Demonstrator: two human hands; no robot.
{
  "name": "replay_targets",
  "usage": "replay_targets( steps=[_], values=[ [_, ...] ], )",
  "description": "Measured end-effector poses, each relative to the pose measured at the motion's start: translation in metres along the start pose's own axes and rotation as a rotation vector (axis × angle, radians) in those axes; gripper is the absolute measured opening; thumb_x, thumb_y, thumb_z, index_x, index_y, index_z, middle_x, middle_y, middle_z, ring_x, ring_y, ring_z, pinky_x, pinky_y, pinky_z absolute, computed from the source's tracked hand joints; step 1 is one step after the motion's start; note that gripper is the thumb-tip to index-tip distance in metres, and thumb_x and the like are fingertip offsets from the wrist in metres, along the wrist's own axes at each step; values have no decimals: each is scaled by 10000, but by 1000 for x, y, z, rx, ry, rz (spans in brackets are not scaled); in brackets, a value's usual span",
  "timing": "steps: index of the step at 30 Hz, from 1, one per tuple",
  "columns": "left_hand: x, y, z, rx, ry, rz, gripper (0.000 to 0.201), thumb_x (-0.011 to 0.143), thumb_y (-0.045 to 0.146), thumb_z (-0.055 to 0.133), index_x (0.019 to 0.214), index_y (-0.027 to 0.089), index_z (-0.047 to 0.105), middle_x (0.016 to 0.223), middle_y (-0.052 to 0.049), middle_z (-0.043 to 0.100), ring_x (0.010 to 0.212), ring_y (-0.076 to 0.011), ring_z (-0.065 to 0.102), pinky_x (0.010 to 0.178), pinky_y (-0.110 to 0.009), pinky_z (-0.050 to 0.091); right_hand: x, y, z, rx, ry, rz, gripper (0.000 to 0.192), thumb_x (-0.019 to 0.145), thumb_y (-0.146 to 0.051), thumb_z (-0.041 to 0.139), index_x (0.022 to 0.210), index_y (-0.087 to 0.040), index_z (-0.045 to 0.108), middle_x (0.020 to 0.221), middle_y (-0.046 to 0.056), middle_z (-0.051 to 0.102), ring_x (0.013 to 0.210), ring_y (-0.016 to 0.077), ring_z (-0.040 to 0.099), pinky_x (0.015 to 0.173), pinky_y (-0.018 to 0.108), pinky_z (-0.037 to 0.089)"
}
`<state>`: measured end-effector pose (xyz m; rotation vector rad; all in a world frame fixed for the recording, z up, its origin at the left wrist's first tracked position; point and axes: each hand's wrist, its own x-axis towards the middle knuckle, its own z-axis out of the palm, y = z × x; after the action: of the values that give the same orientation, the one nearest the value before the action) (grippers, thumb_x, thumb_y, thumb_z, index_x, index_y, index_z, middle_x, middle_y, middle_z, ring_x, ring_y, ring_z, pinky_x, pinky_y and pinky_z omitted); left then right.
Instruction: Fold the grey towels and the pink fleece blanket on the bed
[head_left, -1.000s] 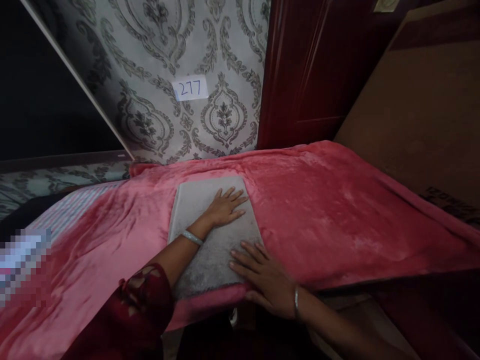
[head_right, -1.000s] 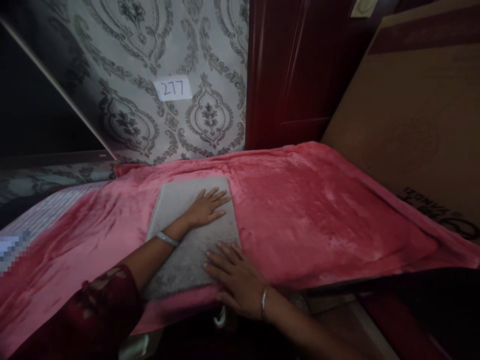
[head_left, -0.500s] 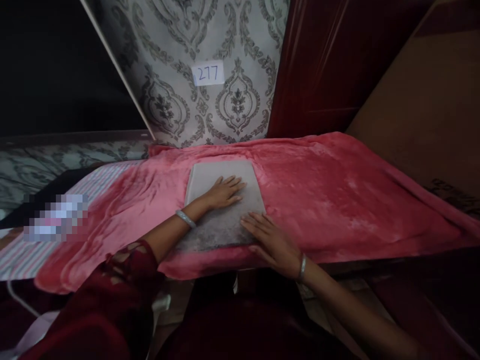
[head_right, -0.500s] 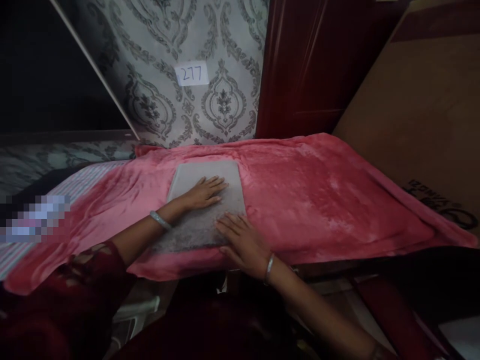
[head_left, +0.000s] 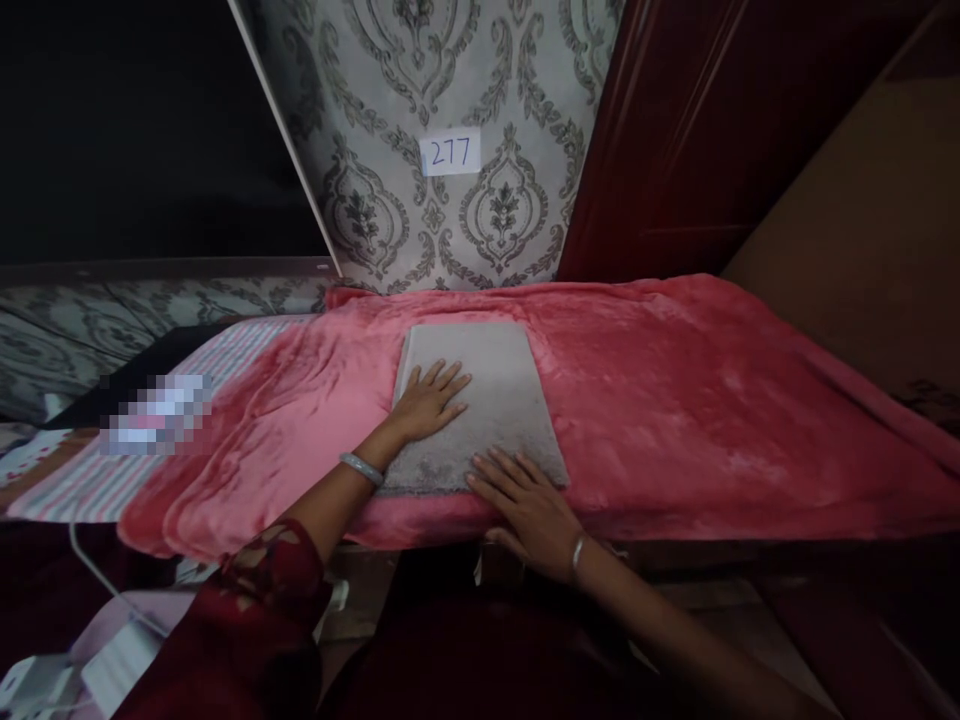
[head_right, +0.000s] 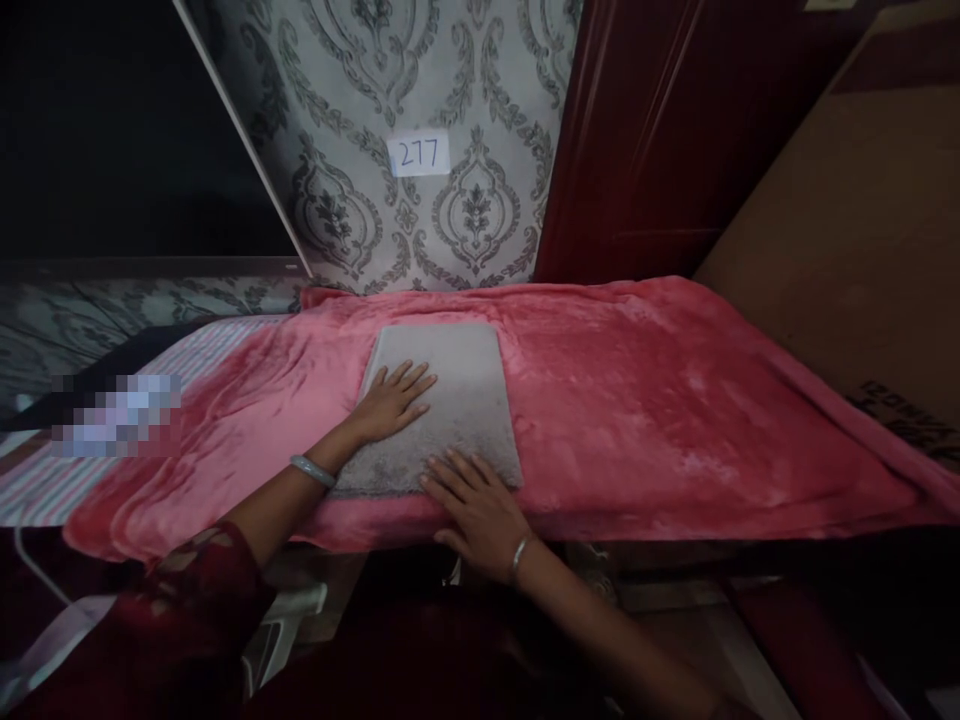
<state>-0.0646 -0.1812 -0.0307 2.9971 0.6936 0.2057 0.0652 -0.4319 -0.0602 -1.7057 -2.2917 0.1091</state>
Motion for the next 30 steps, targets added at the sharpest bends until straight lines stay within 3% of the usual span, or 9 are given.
replay_targets(
  steps=[5,8,12,14,17,20,24,27,30],
  values=[
    [-1,-3,-3,-54,51,-16,552,988,472,439,1511,296,440,1638,-72,320,1529,-327,214,1212,-631,159,-28,5,-7,85,138,-41,593,965,-282,553,1538,-227,406,1572,84,421,1488,232,313,1212,504,297],
    [-6,-10,-4,-144,201,-201,552,910,401,591,1431,226,548,1613,-131,357,1517,-355,240,1212,-597,209,-43,21,-16,152,354,17,497,1008,-260,474,1504,-249,454,1476,81,544,1385,208,473,1159,463,397],
    [-27,-28,-5,-686,439,-609,691,710,283,779,1361,150,591,1502,-169,500,1440,-357,379,1199,-494,299,-56,47,-23,233,601,110,427,1003,-265,502,1427,-301,543,1356,59,643,1262,217,586,1079,455,480],
    [-40,-37,-6,-890,445,-708,738,677,313,807,1358,143,579,1360,-153,620,1304,-336,531,1113,-464,415,-56,56,-24,278,650,136,398,990,-287,530,1384,-302,585,1318,57,667,1227,224,612,1053,451,502],
    [-54,-43,-9,-1034,385,-759,798,666,406,830,1353,107,556,1088,-136,729,973,-287,693,841,-398,557,-46,63,-24,356,687,186,347,976,-348,543,1295,-277,658,1283,72,687,1201,239,631,1047,464,507],
    [-57,-42,-14,-1200,306,-762,739,574,459,892,1170,95,653,874,-112,748,755,-251,702,656,-326,541,-26,64,-25,491,688,247,352,958,-421,544,1221,-249,703,1250,90,703,1182,248,643,1063,478,494],
    [-56,-33,-21,-1377,251,-721,640,484,475,930,951,115,683,807,-119,745,722,-251,703,640,-318,533,18,66,-29,729,587,300,423,916,-452,556,1239,-217,695,1256,121,696,1151,257,659,989,447,544],
    [-58,-24,-26,-1484,234,-673,622,497,440,924,979,129,681,904,-142,758,813,-274,721,733,-355,560,65,65,-32,867,439,334,469,873,-400,578,1291,-202,659,1277,128,681,1083,242,682,900,409,586],
    [-60,-12,-32,-1633,220,-595,651,544,364,898,1115,152,670,997,-138,764,903,-293,726,813,-388,564,118,57,-38,917,278,430,552,868,-335,570,1402,-193,566,1371,138,618,981,207,699,715,324,614]
  ],
)
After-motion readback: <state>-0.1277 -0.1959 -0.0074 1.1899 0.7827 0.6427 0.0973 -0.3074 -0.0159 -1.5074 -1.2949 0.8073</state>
